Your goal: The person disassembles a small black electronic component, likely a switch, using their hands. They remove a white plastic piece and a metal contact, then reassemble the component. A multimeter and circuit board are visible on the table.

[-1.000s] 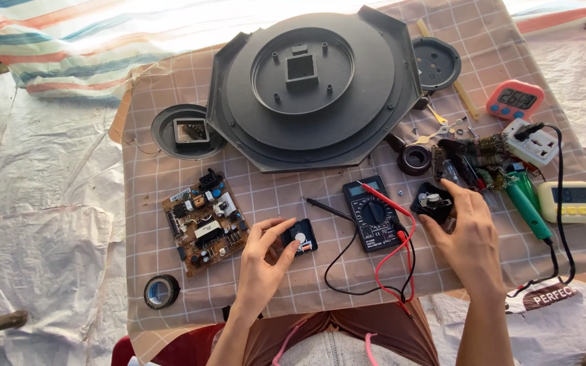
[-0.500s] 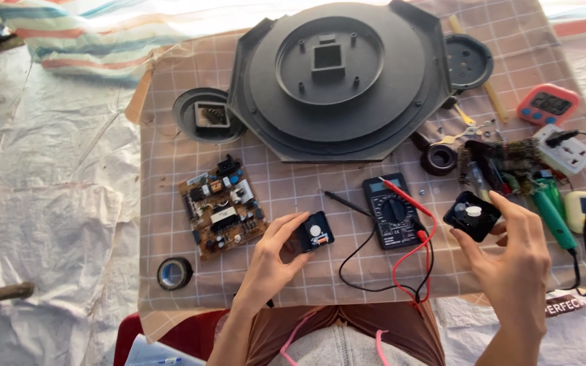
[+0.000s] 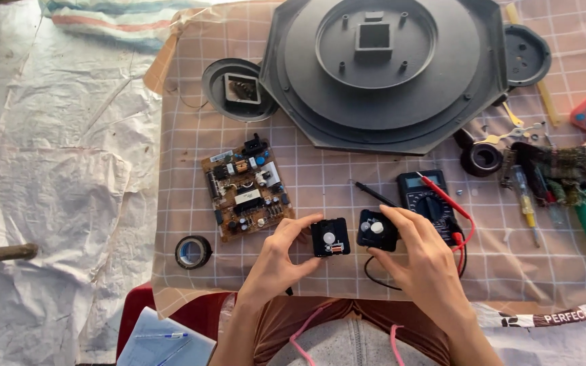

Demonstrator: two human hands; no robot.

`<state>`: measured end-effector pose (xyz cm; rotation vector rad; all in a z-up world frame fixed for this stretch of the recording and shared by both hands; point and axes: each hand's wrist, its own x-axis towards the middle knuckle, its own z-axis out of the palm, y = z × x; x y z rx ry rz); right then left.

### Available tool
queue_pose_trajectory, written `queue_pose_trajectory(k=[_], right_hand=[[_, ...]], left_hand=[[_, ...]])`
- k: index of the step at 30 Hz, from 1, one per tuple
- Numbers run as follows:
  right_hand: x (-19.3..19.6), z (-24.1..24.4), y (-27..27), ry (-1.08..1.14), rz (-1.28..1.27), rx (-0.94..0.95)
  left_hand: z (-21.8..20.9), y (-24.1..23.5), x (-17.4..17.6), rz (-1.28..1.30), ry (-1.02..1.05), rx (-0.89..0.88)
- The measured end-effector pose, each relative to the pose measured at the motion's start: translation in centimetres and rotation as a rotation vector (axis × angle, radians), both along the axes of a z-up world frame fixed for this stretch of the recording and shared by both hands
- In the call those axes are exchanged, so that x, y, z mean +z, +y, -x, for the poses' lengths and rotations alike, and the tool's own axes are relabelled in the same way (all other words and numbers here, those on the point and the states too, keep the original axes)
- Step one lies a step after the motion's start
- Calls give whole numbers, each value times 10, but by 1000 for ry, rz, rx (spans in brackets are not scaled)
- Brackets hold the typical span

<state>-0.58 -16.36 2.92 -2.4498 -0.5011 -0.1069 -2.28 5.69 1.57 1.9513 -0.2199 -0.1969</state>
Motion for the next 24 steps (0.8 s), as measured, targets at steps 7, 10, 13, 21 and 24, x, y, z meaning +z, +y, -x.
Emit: queue_pose_trajectory(k=[7,10,13,21,24], right_hand=[[-14,-9,15,-58,74,99],[-10,-7,14,-47,58,73],[-11,-3,12,-80,55,65],[-25,1,31,-218,25,155],[-26,1,36,-244,1,152]], left_hand=[[5,6,-3,-21,10,59],[1,-1,-8,15,-67,9],[-1,-6,-13,-66,-144,1],[-3,-7,-15,-136,-266,23],[-3,-6,-16,-129,-266,20]])
